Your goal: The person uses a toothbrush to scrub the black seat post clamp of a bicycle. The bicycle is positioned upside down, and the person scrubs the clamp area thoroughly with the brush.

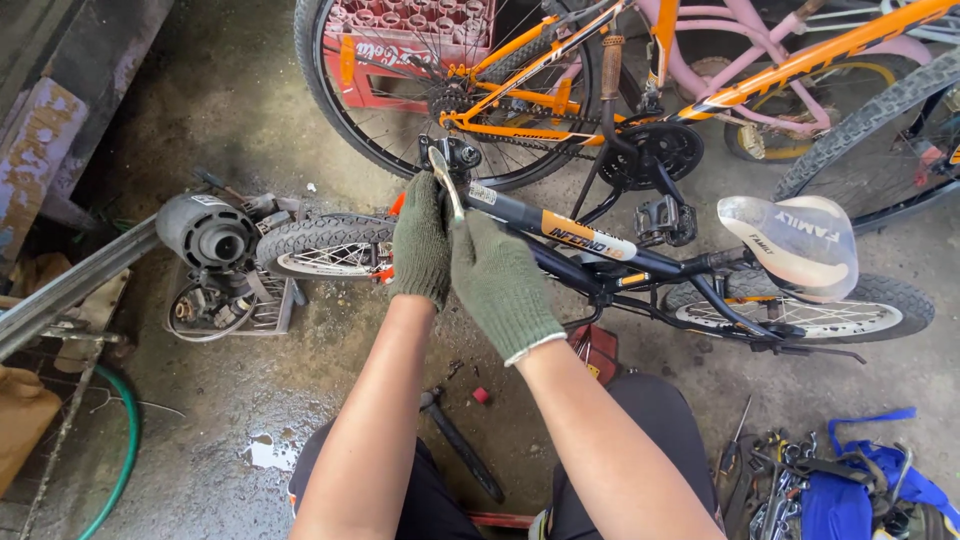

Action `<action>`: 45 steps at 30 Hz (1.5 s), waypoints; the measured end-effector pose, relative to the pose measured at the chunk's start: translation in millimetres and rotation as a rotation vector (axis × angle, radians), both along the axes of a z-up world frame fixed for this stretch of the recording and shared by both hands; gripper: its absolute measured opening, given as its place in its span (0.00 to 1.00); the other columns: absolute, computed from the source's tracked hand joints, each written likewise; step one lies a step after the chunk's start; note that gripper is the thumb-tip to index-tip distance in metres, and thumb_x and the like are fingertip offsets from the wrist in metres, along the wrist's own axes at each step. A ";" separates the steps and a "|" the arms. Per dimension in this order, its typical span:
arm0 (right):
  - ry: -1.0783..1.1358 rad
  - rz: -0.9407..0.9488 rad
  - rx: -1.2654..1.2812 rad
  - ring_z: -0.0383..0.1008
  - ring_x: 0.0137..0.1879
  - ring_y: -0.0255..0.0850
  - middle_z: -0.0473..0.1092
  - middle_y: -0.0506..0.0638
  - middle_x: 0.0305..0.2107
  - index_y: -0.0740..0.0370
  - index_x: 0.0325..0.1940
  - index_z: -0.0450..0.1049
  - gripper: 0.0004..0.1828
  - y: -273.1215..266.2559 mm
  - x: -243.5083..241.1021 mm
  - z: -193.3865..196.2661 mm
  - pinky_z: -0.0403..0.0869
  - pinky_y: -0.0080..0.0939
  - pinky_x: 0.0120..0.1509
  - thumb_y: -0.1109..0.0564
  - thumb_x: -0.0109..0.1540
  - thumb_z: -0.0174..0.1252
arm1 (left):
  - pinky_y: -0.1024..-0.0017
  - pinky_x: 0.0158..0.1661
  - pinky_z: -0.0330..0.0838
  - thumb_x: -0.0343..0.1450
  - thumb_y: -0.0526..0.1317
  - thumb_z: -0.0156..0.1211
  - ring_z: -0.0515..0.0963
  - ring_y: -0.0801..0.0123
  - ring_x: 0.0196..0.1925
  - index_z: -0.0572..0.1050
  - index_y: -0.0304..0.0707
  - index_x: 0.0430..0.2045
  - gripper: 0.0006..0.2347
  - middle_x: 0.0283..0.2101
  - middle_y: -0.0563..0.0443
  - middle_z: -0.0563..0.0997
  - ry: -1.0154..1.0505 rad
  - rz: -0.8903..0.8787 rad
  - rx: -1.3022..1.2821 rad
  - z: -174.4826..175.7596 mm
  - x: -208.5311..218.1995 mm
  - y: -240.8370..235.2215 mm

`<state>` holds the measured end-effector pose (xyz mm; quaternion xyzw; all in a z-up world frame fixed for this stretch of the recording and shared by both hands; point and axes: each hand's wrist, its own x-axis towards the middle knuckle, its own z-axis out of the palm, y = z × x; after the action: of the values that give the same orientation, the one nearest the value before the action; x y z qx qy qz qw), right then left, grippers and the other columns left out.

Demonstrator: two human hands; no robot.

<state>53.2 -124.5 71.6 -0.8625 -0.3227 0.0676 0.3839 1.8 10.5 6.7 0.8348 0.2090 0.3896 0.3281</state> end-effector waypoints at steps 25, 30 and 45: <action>-0.015 0.029 0.036 0.79 0.45 0.66 0.78 0.68 0.32 0.66 0.47 0.75 0.19 16.9 -21.5 20.9 0.78 0.61 0.42 0.48 0.71 0.49 | 0.41 0.49 0.78 0.73 0.45 0.62 0.78 0.29 0.49 0.70 0.40 0.52 0.16 0.45 0.29 0.79 0.130 0.025 -0.048 -12.6 0.7 8.3; -0.020 0.031 0.013 0.79 0.45 0.65 0.77 0.68 0.33 0.66 0.48 0.75 0.19 -18.9 -40.7 10.8 0.78 0.61 0.43 0.47 0.71 0.49 | 0.47 0.48 0.79 0.68 0.38 0.69 0.81 0.32 0.45 0.73 0.31 0.48 0.17 0.38 0.26 0.81 0.209 0.039 0.166 -2.7 -1.9 11.5; -0.024 0.067 -0.040 0.79 0.46 0.65 0.77 0.68 0.34 0.64 0.49 0.75 0.19 -3.2 -33.5 18.3 0.78 0.62 0.44 0.46 0.70 0.49 | 0.53 0.57 0.74 0.71 0.43 0.62 0.77 0.45 0.57 0.64 0.47 0.62 0.24 0.55 0.41 0.76 0.034 -0.009 -0.020 -65.6 18.8 29.1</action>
<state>19.7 -127.7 89.9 -0.8594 -0.3548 0.0764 0.3601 20.6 39.7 -58.9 0.8388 0.2149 0.3718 0.3347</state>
